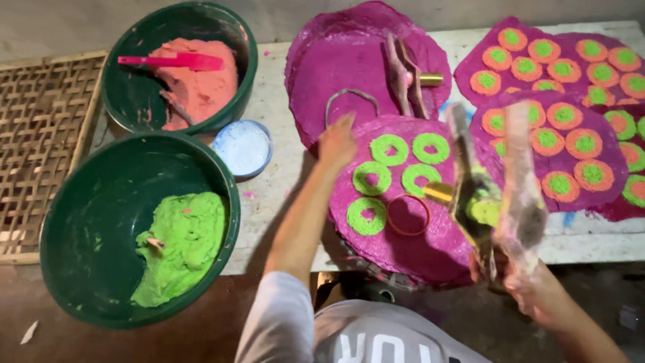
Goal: The person prepares colorful dough items by hand and using a small hand-held extruder tool, placing small green dough rings onto larger pink circular dough bases on a table.
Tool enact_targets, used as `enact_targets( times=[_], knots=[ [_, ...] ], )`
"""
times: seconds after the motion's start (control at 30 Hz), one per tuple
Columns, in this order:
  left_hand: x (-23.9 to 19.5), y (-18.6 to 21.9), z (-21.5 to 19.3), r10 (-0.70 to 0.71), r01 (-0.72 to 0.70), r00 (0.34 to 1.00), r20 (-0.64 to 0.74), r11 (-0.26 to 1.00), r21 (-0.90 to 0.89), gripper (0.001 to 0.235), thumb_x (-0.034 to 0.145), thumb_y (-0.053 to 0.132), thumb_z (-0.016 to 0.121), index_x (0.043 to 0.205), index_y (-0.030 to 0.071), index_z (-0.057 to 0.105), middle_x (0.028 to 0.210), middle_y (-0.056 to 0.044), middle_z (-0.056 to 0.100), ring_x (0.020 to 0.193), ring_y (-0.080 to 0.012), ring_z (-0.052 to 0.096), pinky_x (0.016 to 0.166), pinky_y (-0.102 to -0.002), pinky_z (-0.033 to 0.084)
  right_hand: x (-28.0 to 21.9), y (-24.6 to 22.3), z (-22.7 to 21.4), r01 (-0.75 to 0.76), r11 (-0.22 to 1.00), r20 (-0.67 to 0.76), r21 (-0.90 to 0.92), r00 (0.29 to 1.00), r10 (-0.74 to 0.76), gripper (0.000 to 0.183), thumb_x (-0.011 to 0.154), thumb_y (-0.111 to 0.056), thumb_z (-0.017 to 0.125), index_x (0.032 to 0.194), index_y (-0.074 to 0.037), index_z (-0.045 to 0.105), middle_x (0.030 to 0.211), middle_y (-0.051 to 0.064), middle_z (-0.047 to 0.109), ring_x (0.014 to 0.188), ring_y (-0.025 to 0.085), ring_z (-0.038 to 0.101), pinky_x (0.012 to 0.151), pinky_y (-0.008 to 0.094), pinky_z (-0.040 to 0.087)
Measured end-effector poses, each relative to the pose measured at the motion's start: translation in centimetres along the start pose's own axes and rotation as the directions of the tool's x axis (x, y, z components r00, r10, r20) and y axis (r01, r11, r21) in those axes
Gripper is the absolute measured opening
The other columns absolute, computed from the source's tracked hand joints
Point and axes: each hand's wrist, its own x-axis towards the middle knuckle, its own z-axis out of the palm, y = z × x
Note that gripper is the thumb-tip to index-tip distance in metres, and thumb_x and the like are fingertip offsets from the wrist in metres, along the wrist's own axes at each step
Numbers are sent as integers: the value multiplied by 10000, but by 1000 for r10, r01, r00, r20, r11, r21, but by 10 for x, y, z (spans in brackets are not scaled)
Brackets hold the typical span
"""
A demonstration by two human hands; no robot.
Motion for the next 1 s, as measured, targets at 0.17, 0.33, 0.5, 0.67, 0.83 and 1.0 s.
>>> enact_targets(
  times=[0.17, 0.33, 0.5, 0.67, 0.83, 1.0],
  knots=[
    [-70, 128, -34, 488, 451, 822, 295, -242, -859, 766, 1113, 619, 432, 1611, 37, 425, 1615, -196, 451, 1475, -328, 458, 1157, -400, 357, 21, -22, 0, -280, 946, 326, 165, 921, 215, 1040, 831, -823, 494, 1411, 39, 455, 1160, 192, 661, 1017, 304, 629, 874, 418, 489],
    [-94, 168, -57, 635, 454, 764, 115, -403, -795, 699, 957, 571, 547, 1507, 145, 487, 1456, -106, 548, 1435, -295, 498, 1265, -432, 351, 30, -63, 1, -476, 879, 476, 2, 773, 418, 911, 877, -742, 444, 1400, 4, 461, 1087, 184, 693, 975, 288, 659, 877, 451, 529],
    [-82, 148, -14, 483, 342, 874, 55, -531, -775, 363, 977, 338, 644, 1234, 85, 599, 1051, -17, 566, 1140, -219, 567, 1176, -401, 372, 55, -97, -32, -530, 817, 309, -229, 756, 577, 774, 944, -697, 429, 1299, -15, 513, 1033, 183, 699, 932, 298, 673, 840, 469, 557],
    [-79, 124, 18, 291, 232, 956, 16, -726, -647, 310, 911, 384, 679, 1071, 150, 554, 1035, -10, 561, 1053, -187, 572, 1131, -390, 413, 75, -100, -36, -590, 689, 167, -421, 696, 698, 812, 1047, -700, 238, 1300, 16, 525, 1083, 210, 640, 944, 319, 586, 838, 494, 518],
    [-73, 89, 17, 263, 189, 964, -29, -762, -620, 299, 935, 380, 671, 1055, 137, 546, 997, -13, 551, 981, -183, 569, 1058, -400, 446, 98, -111, 8, -489, 534, -100, -690, 795, 599, 818, 961, -700, 271, 1507, -123, 469, 1437, 17, 588, 1335, 162, 526, 1146, 375, 372],
    [-75, 70, 11, 294, 226, 955, -25, -782, -581, 192, 1010, 314, 612, 986, 141, 532, 926, 6, 540, 926, -149, 559, 1020, -342, 474, 106, -120, 46, -460, 545, -60, -701, 800, 597, 800, 948, -696, 249, 1207, -44, 633, 1056, 89, 674, 996, 200, 633, 922, 369, 477]
  ],
)
